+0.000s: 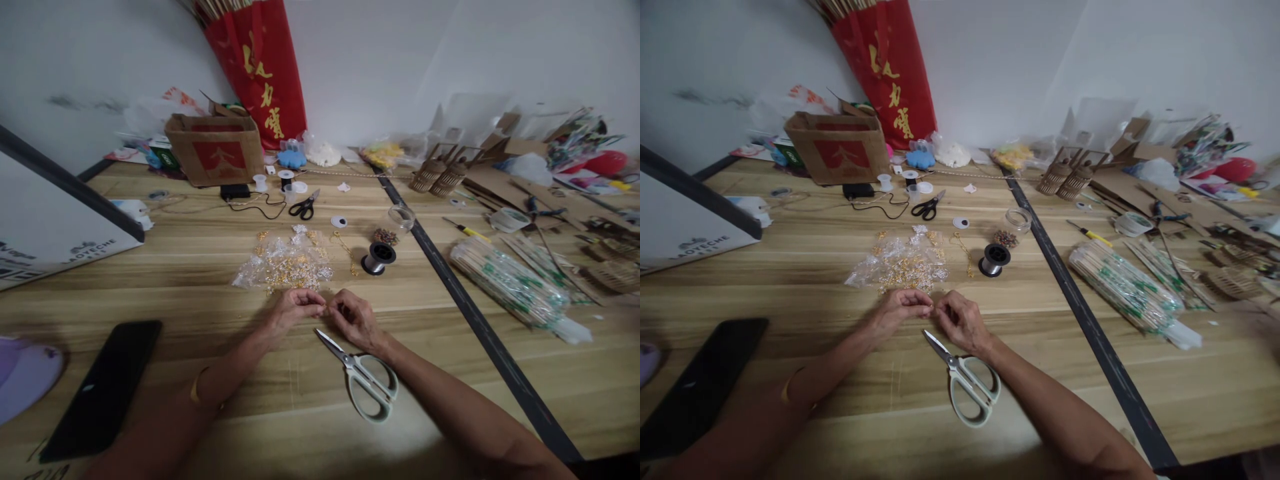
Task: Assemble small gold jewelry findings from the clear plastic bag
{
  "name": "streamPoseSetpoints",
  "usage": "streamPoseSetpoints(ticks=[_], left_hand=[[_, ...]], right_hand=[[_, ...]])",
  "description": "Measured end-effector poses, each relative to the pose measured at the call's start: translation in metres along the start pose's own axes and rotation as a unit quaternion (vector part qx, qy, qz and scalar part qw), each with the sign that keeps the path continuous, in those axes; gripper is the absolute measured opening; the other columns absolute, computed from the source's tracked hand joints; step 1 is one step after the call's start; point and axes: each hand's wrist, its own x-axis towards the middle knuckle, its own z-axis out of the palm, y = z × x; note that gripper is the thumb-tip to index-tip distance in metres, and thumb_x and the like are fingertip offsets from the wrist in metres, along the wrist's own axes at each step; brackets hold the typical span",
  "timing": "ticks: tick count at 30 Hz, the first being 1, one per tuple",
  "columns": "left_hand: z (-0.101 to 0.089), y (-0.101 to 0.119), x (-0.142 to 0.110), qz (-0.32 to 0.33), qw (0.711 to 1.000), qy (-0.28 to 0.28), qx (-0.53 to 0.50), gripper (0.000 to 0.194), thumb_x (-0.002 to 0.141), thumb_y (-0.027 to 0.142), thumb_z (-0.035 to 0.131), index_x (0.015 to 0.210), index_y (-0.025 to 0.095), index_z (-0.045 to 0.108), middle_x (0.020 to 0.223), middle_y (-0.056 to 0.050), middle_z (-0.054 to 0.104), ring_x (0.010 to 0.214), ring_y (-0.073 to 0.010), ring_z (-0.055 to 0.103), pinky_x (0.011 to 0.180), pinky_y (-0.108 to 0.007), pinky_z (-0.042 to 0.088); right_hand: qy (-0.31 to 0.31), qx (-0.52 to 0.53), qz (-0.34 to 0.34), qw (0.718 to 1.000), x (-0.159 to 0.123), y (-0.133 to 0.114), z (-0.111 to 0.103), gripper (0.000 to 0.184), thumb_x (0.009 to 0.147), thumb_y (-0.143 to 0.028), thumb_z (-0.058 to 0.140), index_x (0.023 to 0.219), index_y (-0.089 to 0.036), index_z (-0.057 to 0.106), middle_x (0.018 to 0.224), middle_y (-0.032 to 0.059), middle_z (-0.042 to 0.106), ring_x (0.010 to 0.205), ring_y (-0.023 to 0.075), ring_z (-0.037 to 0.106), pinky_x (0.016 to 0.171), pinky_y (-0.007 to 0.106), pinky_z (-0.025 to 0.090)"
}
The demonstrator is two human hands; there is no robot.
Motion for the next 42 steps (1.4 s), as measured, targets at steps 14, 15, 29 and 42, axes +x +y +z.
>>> streamPoseSetpoints(ticks=[14, 15, 29, 42], left_hand=[[0.000, -0.001, 0.000, -0.006, 1.000, -0.006, -0.014, 0.022, 0.057, 0.025, 0.080, 0.074, 0.014, 0.069, 0.066, 0.000, 0.068, 0.060, -0.0114, 0.061, 0.066, -0.026, 0.051], [0.001, -0.001, 0.000, -0.006, 1.000, -0.006, -0.016, 0.023, 0.057, 0.025, 0.080, 0.074, 0.014, 0.069, 0.066, 0.000, 0.068, 0.061, -0.0116, 0.061, 0.067, -0.026, 0.051], [0.008, 0.000, -0.005, 0.082, 0.982, -0.007, 0.168, 0.009, 0.070, 0.016, 0.069, 0.078, 0.012, 0.070, 0.077, -0.005, 0.070, 0.070, -0.0145, 0.063, 0.069, -0.025, 0.050], [0.036, -0.002, -0.023, 0.278, 0.815, -0.123, 0.493, 0.012, 0.087, 0.020, 0.060, 0.087, 0.020, 0.072, 0.093, -0.003, 0.065, 0.096, -0.0180, 0.056, 0.094, -0.034, 0.039]], right_hand=[[0.000, 0.001, 0.005, 1.000, 0.001, -0.002, -0.001, 0.011, 0.089, -0.023, 0.052, 0.080, -0.019, 0.054, 0.070, 0.0008, 0.054, 0.058, 0.0114, 0.049, 0.053, 0.023, 0.038], [0.000, 0.001, 0.007, 1.000, 0.000, -0.001, -0.001, 0.011, 0.089, -0.023, 0.052, 0.080, -0.019, 0.054, 0.070, 0.0009, 0.054, 0.059, 0.0115, 0.049, 0.053, 0.023, 0.039], [0.062, 0.134, 0.153, 0.977, 0.007, 0.003, -0.003, 0.020, 0.086, -0.035, 0.056, 0.077, -0.018, 0.056, 0.065, -0.0014, 0.052, 0.056, 0.0102, 0.045, 0.051, 0.021, 0.036], [0.057, 0.168, 0.178, 0.968, 0.008, 0.001, -0.001, 0.021, 0.084, -0.037, 0.057, 0.077, -0.018, 0.055, 0.062, -0.0023, 0.051, 0.054, 0.0099, 0.044, 0.049, 0.022, 0.036]])
